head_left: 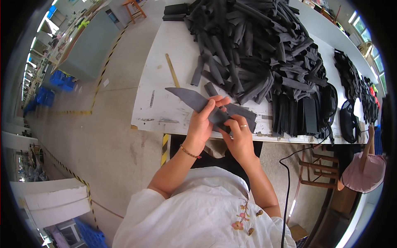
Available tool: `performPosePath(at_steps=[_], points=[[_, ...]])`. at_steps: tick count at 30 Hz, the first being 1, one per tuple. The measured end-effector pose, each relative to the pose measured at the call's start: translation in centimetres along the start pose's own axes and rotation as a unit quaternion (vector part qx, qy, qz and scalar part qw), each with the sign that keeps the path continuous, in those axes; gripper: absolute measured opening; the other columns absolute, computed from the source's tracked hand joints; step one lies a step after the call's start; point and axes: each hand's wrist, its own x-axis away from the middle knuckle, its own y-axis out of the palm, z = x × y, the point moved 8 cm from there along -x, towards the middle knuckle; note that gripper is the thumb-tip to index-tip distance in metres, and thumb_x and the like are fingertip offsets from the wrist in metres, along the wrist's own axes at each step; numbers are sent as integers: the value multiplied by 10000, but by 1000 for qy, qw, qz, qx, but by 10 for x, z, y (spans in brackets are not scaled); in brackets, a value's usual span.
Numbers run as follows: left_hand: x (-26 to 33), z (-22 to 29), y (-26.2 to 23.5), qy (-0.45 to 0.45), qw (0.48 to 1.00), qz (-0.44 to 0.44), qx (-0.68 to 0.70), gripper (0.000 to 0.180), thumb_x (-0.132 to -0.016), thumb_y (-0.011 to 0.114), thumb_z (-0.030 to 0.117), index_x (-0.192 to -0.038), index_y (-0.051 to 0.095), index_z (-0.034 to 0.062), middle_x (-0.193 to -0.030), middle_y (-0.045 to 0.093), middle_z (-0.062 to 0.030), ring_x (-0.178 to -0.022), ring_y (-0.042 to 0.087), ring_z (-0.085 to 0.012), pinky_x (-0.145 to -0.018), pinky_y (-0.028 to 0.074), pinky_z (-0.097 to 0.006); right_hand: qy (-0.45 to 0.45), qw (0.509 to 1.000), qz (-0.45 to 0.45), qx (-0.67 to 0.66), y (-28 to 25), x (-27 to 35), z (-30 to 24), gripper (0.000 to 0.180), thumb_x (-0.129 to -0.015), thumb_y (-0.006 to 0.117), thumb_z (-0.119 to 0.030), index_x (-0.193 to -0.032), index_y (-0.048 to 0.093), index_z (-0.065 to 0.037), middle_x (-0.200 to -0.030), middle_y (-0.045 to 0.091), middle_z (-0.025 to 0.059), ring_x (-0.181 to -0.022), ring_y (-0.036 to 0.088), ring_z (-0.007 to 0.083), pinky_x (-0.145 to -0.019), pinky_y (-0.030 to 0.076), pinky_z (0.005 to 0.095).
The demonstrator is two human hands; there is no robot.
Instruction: Assembling or inspecting grey foam strips at a factory workbench.
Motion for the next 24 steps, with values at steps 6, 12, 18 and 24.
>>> performPosePath(at_steps=[6,12,18,24], points=[[12,-28,13,-48,996,-5,77,289,-986,559,238,-1159,603,11,-1139,668,-166,-1091,610,-222,-962,462,-347,-76,997,25,-17,1,-4,-10,243,-751,743,6,-958,620,-23,-1094,580,181,-880,638,341,-699,539,381],[9,-21,1,-31,998,15,52,290,-992,550,241,-1168,596,14,-1150,662,-165,-1111,603,-228,-972,461,-355,11,999,5,-49,0,-3,2,171,-765,728,27,-913,648,-4,-1063,600,174,-900,641,344,-697,535,384],[2,9,-2,35,996,33,75,318,-997,542,252,-1183,573,-5,-1089,672,-158,-1070,634,-272,-957,482,-394,-25,994,-2,-103,-14,-6,7,146,-780,724,27,-898,646,-11,-965,617,133,-803,626,295,-662,516,353],[10,-5,16,38,995,3,91,313,-1015,508,253,-1167,576,-12,-1030,671,-138,-1015,653,-285,-923,506,-397,-43,993,20,-112,-13,-10,4,150,-766,717,65,-881,641,4,-954,626,120,-793,641,271,-664,524,327]])
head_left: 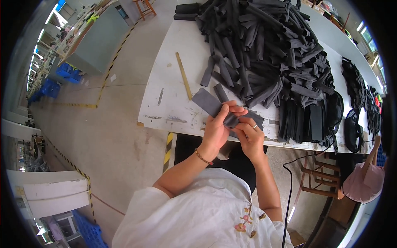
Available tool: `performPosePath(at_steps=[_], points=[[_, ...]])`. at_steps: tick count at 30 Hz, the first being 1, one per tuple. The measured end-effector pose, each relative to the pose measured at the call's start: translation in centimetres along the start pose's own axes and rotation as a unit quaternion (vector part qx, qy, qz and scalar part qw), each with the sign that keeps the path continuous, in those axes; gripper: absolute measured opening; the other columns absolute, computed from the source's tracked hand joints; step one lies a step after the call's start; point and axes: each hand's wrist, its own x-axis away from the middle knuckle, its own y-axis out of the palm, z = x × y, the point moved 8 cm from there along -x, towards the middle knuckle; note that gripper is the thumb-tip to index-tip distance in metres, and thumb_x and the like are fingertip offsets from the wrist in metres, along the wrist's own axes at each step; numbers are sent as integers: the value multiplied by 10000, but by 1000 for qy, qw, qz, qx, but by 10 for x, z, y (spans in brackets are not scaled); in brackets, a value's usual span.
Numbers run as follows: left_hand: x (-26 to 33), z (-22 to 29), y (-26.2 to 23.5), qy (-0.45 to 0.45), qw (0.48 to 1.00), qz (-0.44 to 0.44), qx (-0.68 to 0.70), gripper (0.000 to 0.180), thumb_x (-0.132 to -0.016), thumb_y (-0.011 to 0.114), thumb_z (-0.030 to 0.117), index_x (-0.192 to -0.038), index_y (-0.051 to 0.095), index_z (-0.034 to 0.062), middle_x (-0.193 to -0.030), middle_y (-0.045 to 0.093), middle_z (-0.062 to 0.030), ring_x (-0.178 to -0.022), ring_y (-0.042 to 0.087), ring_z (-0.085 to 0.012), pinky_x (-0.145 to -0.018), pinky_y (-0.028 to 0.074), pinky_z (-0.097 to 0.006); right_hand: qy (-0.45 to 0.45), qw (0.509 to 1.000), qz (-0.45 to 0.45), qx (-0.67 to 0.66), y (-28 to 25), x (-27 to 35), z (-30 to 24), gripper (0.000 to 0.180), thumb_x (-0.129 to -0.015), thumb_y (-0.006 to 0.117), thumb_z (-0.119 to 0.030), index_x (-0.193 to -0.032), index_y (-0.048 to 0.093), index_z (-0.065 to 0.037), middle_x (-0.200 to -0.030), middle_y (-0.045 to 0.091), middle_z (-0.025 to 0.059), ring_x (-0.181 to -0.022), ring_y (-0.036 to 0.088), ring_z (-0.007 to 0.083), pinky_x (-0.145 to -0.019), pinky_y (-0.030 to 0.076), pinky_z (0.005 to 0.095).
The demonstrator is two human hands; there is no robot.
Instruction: Assembling or inspecting grey foam strips at a factory workbench.
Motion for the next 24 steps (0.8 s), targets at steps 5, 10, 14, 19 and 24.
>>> performPosePath(at_steps=[5,10,14,19,24], points=[[1,-3,-2,4,1000,5,2,296,-1016,504,233,-1166,579,-11,-1028,671,-127,-1032,645,-280,-936,497,-394,19,1000,-6,-13,2,0,6,147,-768,713,69,-883,643,8,-964,635,122,-820,650,274,-677,531,329],[0,1,-1,6,1000,5,-9,272,-1015,499,205,-1165,584,-6,-1013,679,-124,-1104,613,-277,-979,460,-391,16,1000,-5,-18,3,-4,6,134,-783,708,58,-894,645,17,-996,646,129,-872,658,290,-714,541,331],[-1,-1,-4,23,1000,-6,-15,288,-1001,532,235,-1157,597,1,-1012,683,-121,-1152,597,-312,-998,460,-412,19,999,4,-30,5,-3,10,129,-794,696,65,-906,664,8,-971,638,98,-820,632,224,-709,501,288],[-1,-6,-4,34,999,-10,2,288,-1008,518,227,-1172,585,0,-1010,683,-120,-1139,600,-312,-996,461,-406,26,999,0,-32,8,-2,13,123,-799,695,63,-906,667,10,-975,642,98,-838,637,218,-723,502,287],[0,-1,-6,22,1000,11,10,292,-1011,513,230,-1167,584,-6,-1018,681,-122,-1139,601,-299,-997,451,-388,23,999,-10,-28,9,0,12,127,-798,700,53,-911,663,9,-987,639,112,-840,643,254,-721,520,306]])
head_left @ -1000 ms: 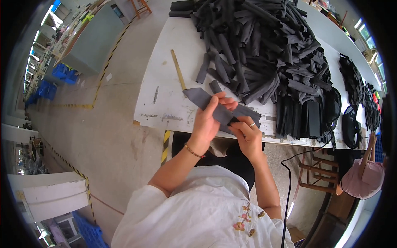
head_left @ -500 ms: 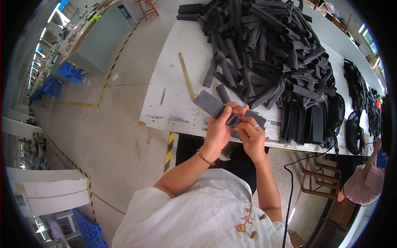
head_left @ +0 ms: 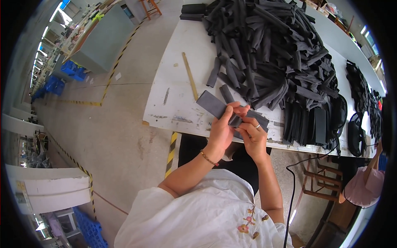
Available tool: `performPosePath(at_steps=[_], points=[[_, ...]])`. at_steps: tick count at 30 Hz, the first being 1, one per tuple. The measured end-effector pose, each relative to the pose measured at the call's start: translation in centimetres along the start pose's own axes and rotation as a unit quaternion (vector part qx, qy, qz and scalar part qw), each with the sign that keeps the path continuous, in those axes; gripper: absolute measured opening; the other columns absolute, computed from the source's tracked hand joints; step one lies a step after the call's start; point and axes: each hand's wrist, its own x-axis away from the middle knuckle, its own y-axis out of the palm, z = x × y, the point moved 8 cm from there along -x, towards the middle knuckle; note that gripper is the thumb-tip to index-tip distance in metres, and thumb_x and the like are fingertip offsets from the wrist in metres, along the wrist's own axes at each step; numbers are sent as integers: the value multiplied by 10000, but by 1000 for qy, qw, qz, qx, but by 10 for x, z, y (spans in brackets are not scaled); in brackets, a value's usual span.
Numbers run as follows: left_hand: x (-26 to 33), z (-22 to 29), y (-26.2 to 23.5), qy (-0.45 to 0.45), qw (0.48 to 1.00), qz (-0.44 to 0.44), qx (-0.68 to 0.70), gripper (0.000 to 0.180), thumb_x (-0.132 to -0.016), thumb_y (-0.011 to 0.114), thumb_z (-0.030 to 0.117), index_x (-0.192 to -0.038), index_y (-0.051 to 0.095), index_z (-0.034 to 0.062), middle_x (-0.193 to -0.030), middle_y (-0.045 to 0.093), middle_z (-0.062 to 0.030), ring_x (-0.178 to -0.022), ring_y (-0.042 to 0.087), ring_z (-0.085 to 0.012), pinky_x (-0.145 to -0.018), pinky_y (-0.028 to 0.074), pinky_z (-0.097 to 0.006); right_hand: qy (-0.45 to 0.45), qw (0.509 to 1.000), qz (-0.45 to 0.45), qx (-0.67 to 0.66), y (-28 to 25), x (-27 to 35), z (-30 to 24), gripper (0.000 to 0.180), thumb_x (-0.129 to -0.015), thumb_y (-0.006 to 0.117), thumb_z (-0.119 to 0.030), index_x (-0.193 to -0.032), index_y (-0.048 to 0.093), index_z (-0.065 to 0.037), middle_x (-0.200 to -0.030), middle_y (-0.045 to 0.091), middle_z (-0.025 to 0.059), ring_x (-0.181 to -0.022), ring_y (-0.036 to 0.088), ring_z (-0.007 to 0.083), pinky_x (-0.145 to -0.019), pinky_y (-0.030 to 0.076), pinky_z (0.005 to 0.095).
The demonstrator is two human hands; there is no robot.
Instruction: Assembling or inspecting grey foam strips at a factory workbench.
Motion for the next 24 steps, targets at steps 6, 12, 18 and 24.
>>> performPosePath(at_steps=[6,12,18,24], points=[[-5,5,-6,8,1000,5,-19,304,-1009,513,263,-1179,586,23,-1075,686,-142,-1105,613,-277,-990,459,-402,30,999,-9,-11,1,1,-4,126,-810,701,26,-927,657,7,-1037,621,127,-865,645,254,-736,531,317],[-7,16,-1,66,994,-18,-88,350,-1014,493,302,-1224,572,33,-1149,666,-164,-1111,600,-279,-1019,438,-429,259,888,69,-374,29,19,41,109,-893,676,-72,-915,648,31,-1029,591,40,-933,565,103,-829,452,245],[-15,43,-6,94,991,-37,-91,370,-1012,489,330,-1235,563,43,-1223,630,-155,-1236,524,-327,-1080,386,-469,350,838,135,-397,8,18,35,185,-941,640,-189,-979,633,-7,-1031,604,49,-804,576,99,-721,495,260],[-12,44,-14,55,998,0,-20,358,-973,585,295,-1198,592,16,-1141,652,-156,-1070,623,-286,-954,498,-459,120,976,142,-116,-6,-6,9,69,-903,658,-66,-911,635,-1,-852,630,58,-729,588,136,-667,491,261]])
